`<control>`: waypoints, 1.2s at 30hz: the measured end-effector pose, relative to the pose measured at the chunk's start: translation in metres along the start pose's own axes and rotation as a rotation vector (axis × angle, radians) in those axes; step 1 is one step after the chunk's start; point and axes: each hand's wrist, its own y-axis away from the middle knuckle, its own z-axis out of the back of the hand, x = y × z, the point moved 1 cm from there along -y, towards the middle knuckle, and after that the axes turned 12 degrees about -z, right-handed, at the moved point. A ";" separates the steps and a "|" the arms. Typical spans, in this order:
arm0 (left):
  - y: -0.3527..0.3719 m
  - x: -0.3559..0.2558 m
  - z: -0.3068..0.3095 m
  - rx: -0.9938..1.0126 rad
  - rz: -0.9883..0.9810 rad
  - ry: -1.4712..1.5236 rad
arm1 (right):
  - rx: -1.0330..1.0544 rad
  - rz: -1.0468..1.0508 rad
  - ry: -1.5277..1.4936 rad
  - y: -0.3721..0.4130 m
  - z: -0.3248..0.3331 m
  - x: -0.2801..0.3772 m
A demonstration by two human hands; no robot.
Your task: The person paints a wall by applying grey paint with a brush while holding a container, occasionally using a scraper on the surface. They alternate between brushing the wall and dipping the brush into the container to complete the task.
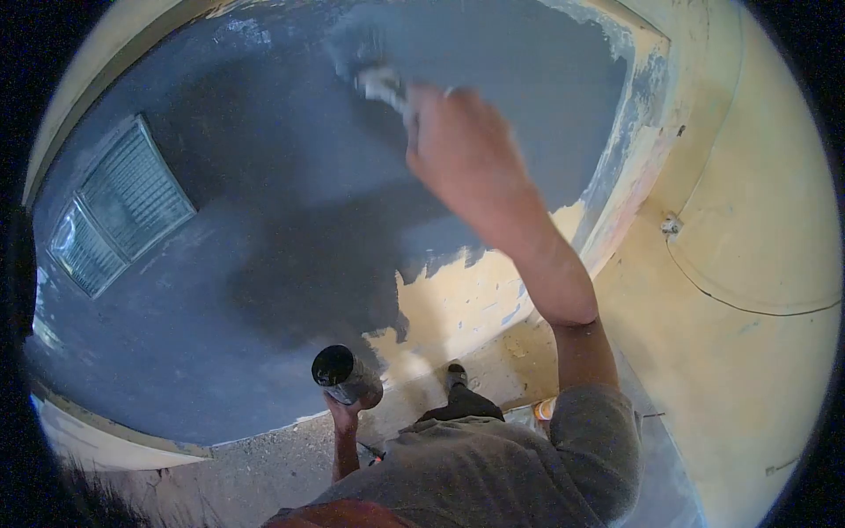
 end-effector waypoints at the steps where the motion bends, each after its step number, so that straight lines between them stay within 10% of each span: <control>1: 0.000 -0.004 0.001 -0.005 -0.005 0.001 | 0.103 0.012 0.087 0.008 -0.007 0.001; 7: 0.009 -0.004 0.005 -0.050 0.054 0.091 | 0.557 -0.203 -0.346 0.018 0.033 -0.009; 19: -0.006 -0.014 0.011 0.107 0.084 -0.061 | 0.426 -0.540 -0.939 0.023 -0.087 0.002; 23: -0.001 -0.009 0.012 0.032 -0.062 -0.024 | 0.737 -0.885 -1.049 0.100 -0.123 0.012; 36: 0.013 -0.012 0.019 -0.001 0.038 -0.068 | 0.450 -0.835 -0.954 0.064 -0.098 0.010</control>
